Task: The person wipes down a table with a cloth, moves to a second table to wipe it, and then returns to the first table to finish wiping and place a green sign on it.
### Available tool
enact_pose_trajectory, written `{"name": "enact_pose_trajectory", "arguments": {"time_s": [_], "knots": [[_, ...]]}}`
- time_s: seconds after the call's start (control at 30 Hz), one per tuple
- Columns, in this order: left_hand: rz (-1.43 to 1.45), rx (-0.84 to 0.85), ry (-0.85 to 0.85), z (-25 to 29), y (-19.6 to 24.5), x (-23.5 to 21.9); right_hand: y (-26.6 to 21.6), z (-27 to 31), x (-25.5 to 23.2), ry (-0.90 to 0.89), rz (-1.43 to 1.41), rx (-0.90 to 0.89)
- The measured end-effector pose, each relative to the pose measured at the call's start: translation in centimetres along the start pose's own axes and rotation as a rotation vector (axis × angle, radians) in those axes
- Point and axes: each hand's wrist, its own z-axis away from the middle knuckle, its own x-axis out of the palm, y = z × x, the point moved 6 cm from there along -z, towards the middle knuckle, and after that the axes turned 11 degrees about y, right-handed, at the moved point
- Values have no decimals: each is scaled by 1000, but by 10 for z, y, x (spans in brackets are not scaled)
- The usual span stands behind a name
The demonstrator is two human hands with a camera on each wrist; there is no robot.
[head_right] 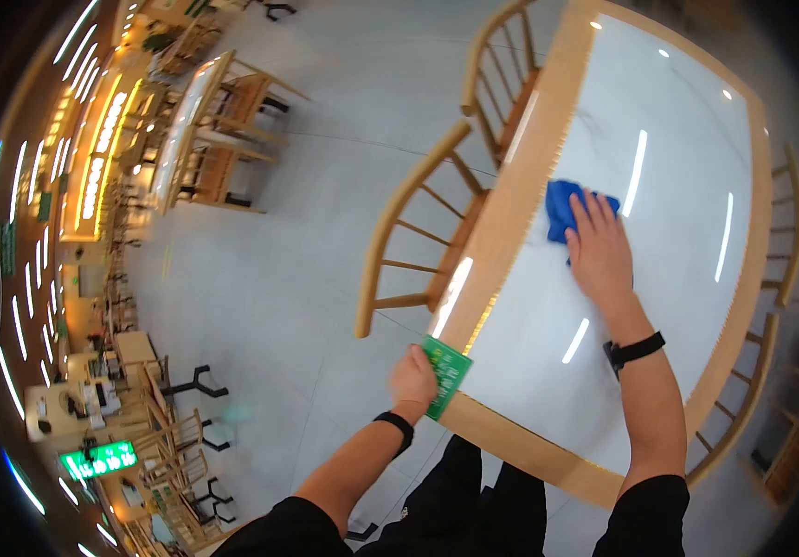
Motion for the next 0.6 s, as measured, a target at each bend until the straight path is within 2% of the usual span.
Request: {"name": "enact_pose_trajectory", "arguments": {"time_s": [0.17, 0.3, 0.43, 0.6], "knots": [[-92, 44, 34, -2, -5, 7, 124, 43, -46, 96, 161, 224], [-23, 91, 100, -3, -1, 2, 188, 106, -88, 132, 291, 401], [-28, 94, 111, -4, 2, 2, 224, 179, -124, 186, 353, 546], [-56, 135, 117, -5, 3, -2, 221, 259, -139, 253, 418, 705]]}}
